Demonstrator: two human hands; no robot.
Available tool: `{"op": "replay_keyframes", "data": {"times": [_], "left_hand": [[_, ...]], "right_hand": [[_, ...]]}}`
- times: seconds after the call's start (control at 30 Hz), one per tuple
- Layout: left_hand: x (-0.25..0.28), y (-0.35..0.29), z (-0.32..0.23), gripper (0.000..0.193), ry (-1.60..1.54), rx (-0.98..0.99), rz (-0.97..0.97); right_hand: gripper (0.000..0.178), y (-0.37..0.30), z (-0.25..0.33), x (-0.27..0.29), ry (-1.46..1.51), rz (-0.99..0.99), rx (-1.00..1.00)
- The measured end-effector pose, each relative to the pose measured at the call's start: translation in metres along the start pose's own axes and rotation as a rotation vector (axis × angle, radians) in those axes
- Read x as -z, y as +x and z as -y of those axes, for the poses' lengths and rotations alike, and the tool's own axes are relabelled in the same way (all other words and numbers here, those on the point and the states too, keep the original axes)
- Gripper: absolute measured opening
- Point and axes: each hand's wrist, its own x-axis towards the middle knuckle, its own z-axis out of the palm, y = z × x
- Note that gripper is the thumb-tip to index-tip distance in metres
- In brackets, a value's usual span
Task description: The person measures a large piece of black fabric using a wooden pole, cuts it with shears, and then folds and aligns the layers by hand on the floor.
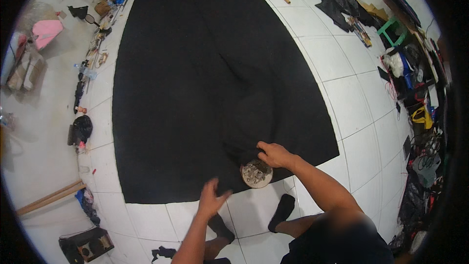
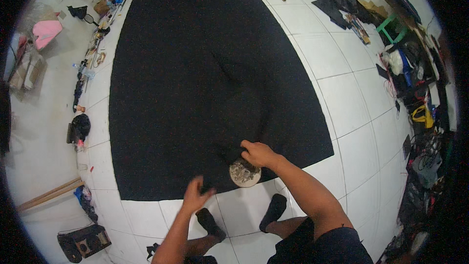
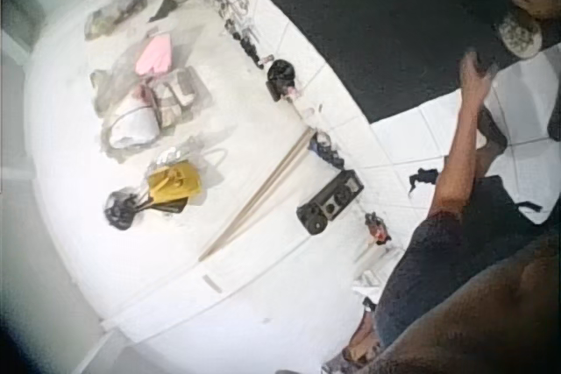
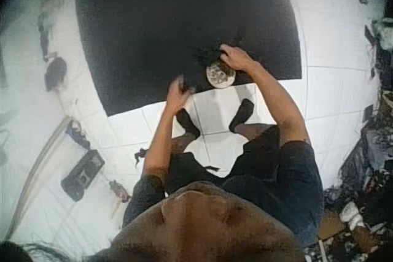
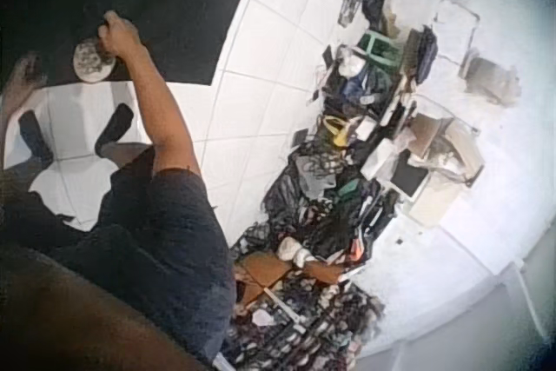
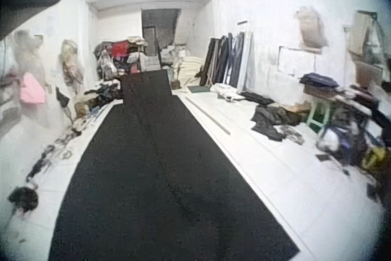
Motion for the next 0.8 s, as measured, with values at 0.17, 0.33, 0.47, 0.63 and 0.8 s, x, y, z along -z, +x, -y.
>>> {"op": "replay_keyframes", "data": {"times": [0.17, 0.33, 0.47, 0.63, 0.8], "left_hand": [[-0.069, 0.145, -0.063, 0.083, 0.094, -0.551, -0.174], [-0.095, 0.2, -0.073, 0.046, -0.071, -0.813, -0.745], [-0.096, 0.241, -0.042, 0.046, -0.028, -0.662, -1.146], [-0.058, 0.282, -0.038, 0.034, -1.263, -0.165, -0.317], [0.08, 0.241, -0.07, 0.038, -0.804, -0.37, -0.696]], "right_hand": [[0.034, 0.019, -0.019, -0.025, 0.052, -0.068, 0.176], [0.03, -0.003, -0.026, 0.01, 0.089, -0.415, 0.422], [0.023, -0.032, 0.003, 0.059, 0.165, -0.584, 0.465], [0.022, -0.045, 0.024, 0.085, 0.297, -1.209, 0.687], [0.021, -0.074, -0.046, 0.124, 0.142, -1.466, 0.378]]}}
